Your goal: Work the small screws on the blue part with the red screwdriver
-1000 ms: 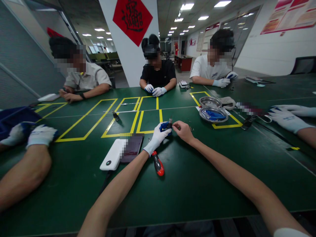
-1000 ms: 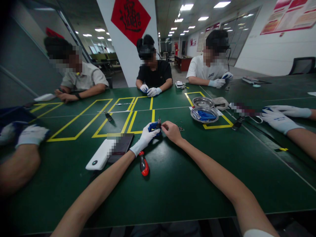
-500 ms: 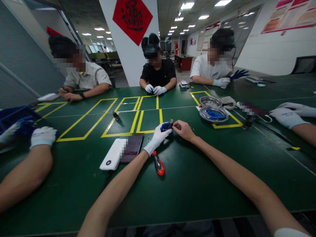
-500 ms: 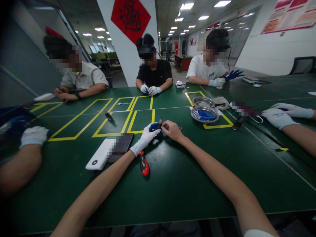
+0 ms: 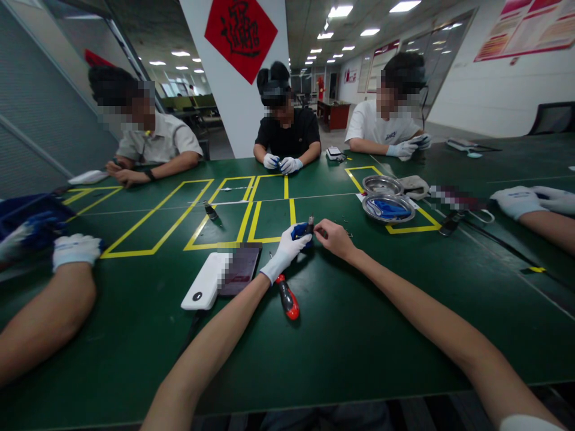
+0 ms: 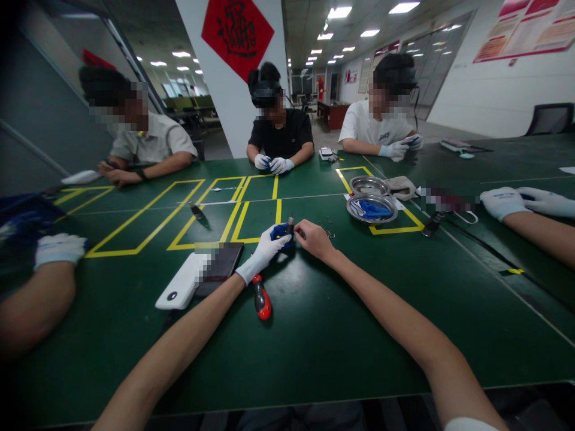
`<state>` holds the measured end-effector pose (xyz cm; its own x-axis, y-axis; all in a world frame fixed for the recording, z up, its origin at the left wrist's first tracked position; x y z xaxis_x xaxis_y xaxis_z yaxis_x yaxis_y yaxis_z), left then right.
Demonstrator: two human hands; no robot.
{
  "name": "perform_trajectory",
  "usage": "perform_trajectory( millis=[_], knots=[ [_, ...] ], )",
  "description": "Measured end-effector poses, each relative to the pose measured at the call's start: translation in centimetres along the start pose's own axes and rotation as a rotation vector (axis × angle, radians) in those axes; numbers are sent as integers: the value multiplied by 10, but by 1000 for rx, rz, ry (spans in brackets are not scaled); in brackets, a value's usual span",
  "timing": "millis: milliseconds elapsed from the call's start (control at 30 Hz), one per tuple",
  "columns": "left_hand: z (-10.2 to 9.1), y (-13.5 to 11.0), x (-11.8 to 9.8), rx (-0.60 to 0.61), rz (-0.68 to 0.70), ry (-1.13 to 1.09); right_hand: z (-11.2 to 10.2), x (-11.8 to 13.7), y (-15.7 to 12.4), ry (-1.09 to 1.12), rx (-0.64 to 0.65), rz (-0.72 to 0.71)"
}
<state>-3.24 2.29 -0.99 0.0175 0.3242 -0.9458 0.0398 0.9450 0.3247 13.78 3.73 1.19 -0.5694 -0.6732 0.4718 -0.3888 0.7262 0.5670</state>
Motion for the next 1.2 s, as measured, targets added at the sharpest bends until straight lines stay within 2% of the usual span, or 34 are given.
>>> perform_trajectory(
  millis=[133,333,433,533,633,900,1200],
  knots=[
    [0,0,-1,8,-4,4,0,2,-2,-76,6,-32],
    [0,1,2,-12,-18,-16,2,0,-1,-5,5,-21],
    [1,1,2,2,-13,-14,3,-3,1,55,15,58],
    [2,-1,0,6,7,19,6,-5,3,205,35,166],
    [3,-2,-3,7,26,38,8,-4,3,322,36,214],
    [0,0,1,-3,-6,-35,7,4,1,269,-26,127],
    [1,1,2,-9,-50,-71,11,1,-2,166,-55,52]
  ],
)
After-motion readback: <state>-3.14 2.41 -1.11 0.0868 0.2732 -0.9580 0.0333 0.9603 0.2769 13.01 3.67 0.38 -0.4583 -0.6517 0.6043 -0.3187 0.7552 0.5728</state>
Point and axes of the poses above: each hand's wrist, its own y-axis towards the middle knuckle, its own z-axis out of the palm, x = y × z, the point moved 1 cm from there along y, towards the middle knuckle, and after that the axes turned 4 degrees about z, right-handed, at the moved point
